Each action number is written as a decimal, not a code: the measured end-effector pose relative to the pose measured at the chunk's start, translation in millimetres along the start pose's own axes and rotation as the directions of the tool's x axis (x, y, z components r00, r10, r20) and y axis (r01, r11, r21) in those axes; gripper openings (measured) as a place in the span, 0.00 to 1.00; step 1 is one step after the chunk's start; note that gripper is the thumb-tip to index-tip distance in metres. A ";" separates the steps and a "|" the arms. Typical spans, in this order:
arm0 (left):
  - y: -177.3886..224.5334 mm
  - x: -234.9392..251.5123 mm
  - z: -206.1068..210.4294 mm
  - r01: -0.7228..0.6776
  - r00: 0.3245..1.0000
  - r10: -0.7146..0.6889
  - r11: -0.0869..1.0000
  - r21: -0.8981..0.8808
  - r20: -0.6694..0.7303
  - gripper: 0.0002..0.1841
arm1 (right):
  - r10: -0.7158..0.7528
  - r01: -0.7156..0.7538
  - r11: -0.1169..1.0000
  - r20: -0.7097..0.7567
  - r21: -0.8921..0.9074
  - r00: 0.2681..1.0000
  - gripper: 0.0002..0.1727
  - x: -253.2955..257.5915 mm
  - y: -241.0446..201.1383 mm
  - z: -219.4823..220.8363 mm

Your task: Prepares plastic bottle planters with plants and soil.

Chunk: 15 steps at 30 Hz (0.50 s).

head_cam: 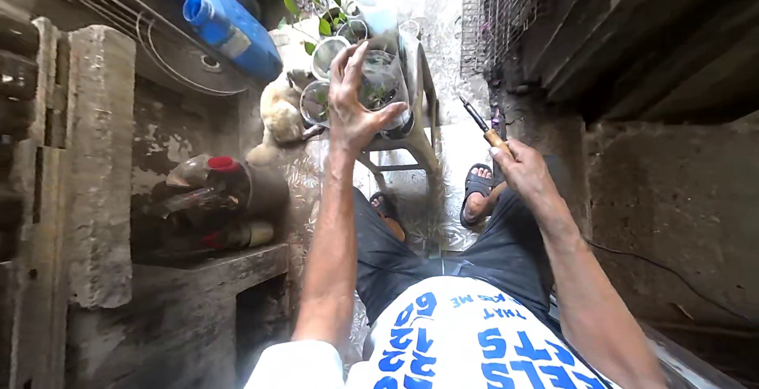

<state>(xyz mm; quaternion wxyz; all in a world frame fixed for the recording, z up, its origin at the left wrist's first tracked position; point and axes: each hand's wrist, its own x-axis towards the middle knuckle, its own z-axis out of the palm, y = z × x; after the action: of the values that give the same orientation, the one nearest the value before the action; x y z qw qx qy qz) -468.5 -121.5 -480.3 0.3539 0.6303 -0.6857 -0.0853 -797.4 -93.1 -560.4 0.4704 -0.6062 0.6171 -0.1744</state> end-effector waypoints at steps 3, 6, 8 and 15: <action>-12.5 -20.1 34.3 -0.019 0.957 -0.070 0.953 -0.301 -0.281 0.63 | -0.005 0.005 1.000 -0.012 0.020 1.000 0.24 -2.5 4.6 -6.1; -18.3 -26.6 57.9 -0.021 0.917 -0.157 0.899 -0.438 -0.367 0.69 | -0.011 0.012 0.999 -0.017 0.033 1.000 0.23 -4.6 3.7 -10.8; -27.5 -30.4 72.4 0.015 0.919 -0.183 0.901 -0.433 -0.350 0.68 | 0.006 -0.005 0.999 -0.026 0.037 1.000 0.23 -4.5 3.1 -12.4; -58.1 -39.1 103.7 0.235 0.904 -0.342 0.898 -0.371 -0.257 0.65 | 0.018 -0.016 0.999 -0.057 0.036 0.998 0.23 -6.4 0.5 -10.2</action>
<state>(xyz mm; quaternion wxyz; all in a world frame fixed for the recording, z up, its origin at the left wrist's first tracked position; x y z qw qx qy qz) -485.1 -130.5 -603.9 0.5427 0.6630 -0.4935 -0.1496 -806.9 -90.8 -553.4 0.4648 -0.5873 0.6321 -0.1988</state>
